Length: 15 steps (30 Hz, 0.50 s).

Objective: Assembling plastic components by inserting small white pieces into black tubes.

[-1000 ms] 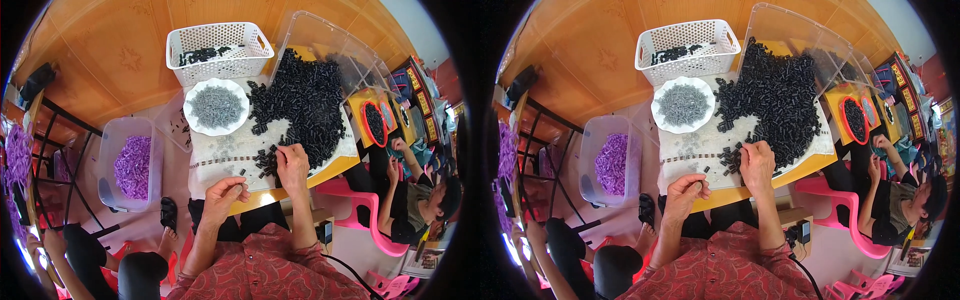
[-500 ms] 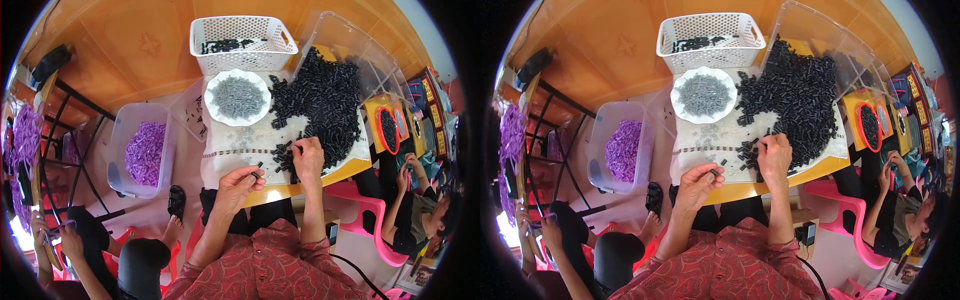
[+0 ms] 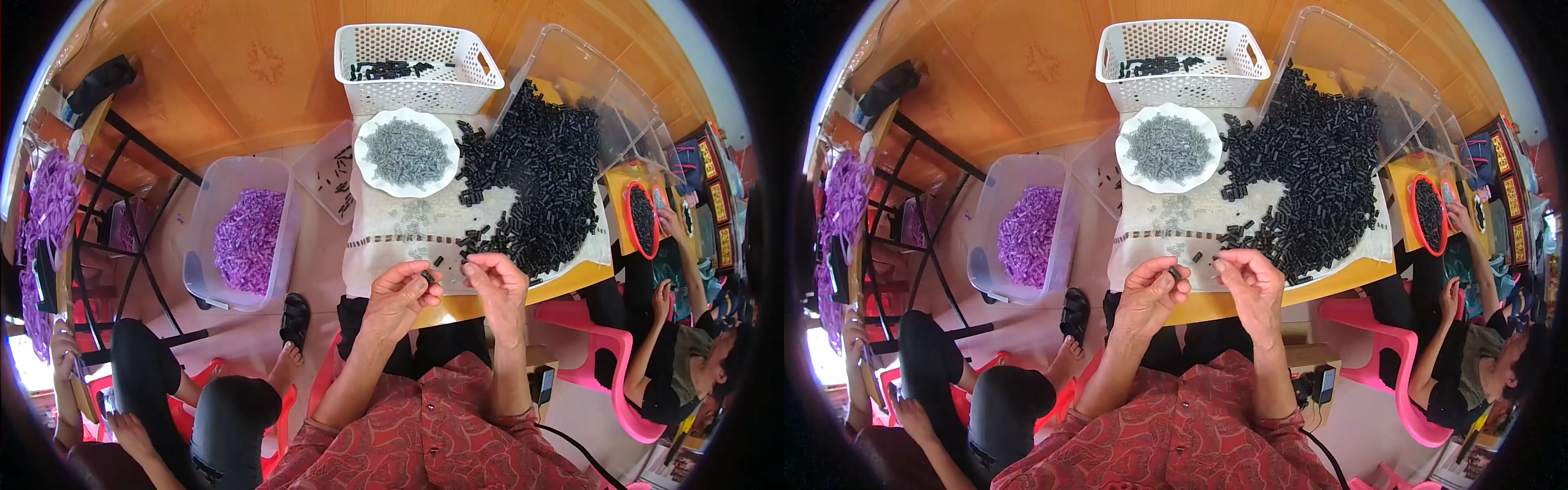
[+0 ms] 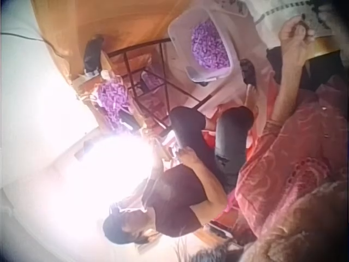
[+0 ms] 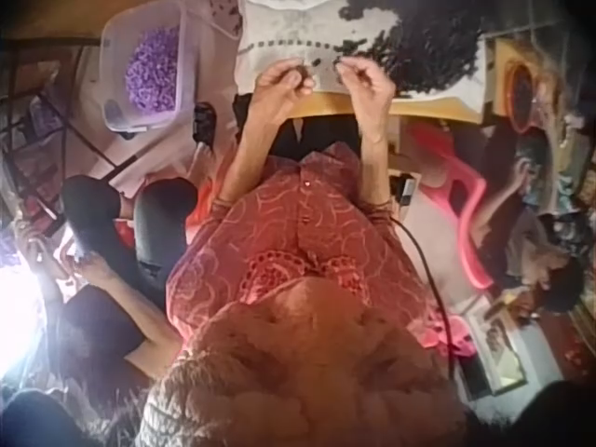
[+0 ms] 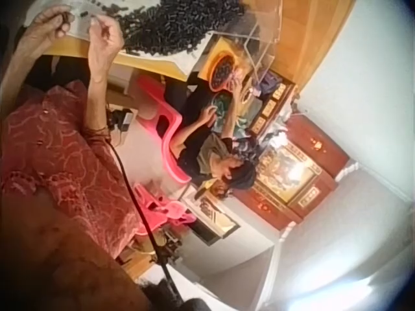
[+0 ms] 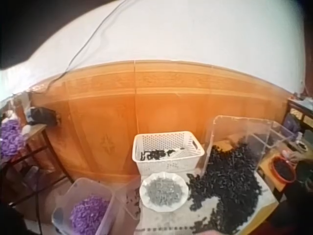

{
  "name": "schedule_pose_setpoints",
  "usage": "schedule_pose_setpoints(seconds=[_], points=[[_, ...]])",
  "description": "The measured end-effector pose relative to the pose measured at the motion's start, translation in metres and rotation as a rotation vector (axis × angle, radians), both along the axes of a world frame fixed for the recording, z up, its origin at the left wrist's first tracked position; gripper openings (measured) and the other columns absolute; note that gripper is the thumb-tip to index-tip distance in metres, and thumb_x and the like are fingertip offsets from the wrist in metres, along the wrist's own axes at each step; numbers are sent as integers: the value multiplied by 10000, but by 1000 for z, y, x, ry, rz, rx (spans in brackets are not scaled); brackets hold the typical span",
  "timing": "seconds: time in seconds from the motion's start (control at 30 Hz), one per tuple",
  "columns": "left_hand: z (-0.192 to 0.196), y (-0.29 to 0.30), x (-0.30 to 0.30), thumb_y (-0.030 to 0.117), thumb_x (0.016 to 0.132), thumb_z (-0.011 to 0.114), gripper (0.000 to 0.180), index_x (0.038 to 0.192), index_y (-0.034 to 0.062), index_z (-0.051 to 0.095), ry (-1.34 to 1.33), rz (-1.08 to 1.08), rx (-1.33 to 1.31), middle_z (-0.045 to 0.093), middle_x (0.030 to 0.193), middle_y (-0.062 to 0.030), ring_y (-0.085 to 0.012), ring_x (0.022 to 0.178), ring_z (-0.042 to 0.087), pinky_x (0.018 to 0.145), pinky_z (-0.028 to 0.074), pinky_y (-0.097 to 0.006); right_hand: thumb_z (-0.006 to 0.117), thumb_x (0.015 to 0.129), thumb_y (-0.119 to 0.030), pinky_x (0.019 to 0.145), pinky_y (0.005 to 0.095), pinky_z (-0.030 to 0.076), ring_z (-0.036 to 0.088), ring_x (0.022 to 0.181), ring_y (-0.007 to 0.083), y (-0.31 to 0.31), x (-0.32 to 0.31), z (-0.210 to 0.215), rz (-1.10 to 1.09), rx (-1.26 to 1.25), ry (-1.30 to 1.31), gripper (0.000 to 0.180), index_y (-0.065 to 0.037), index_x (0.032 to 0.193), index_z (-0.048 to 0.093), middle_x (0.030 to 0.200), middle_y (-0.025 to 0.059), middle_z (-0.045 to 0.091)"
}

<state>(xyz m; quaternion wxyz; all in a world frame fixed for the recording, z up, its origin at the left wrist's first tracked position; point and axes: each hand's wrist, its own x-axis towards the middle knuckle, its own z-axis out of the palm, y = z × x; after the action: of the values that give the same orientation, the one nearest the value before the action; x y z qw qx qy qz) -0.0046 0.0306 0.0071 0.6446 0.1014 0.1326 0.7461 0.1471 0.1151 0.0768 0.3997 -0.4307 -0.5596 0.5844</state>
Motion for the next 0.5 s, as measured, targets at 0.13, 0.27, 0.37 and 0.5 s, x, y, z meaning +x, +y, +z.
schedule_pose_setpoints(seconds=[0.13,0.27,0.37,0.5], points=[[-1,0,2,-7,951,597,275,1222,20,635,-18,30,21,673,1133,-182,-223,953,693,821,599,-332,688,902,8,728,220,543,660,791,103,-13,0,3,96,-62,71,169,42,1068,675,934,77,702],[2,1,3,0,953,598,244,1190,18,651,16,48,13,669,1152,-181,-229,971,690,838,597,-339,682,909,1,769,250,569,680,818,136,-17,0,5,139,-82,122,200,58,1099,665,947,100,703],[6,1,3,1,955,595,220,1164,12,661,7,40,-23,661,1172,-184,-246,990,685,855,594,-351,678,911,5,777,253,568,679,832,136,-18,1,6,157,-86,144,201,60,1104,660,962,103,702],[7,1,3,18,954,604,198,1142,-3,662,7,52,-23,650,1188,-189,-283,1018,670,880,582,-372,674,911,14,783,241,554,659,838,119,-22,0,8,149,-100,154,194,58,1099,649,977,97,696]])
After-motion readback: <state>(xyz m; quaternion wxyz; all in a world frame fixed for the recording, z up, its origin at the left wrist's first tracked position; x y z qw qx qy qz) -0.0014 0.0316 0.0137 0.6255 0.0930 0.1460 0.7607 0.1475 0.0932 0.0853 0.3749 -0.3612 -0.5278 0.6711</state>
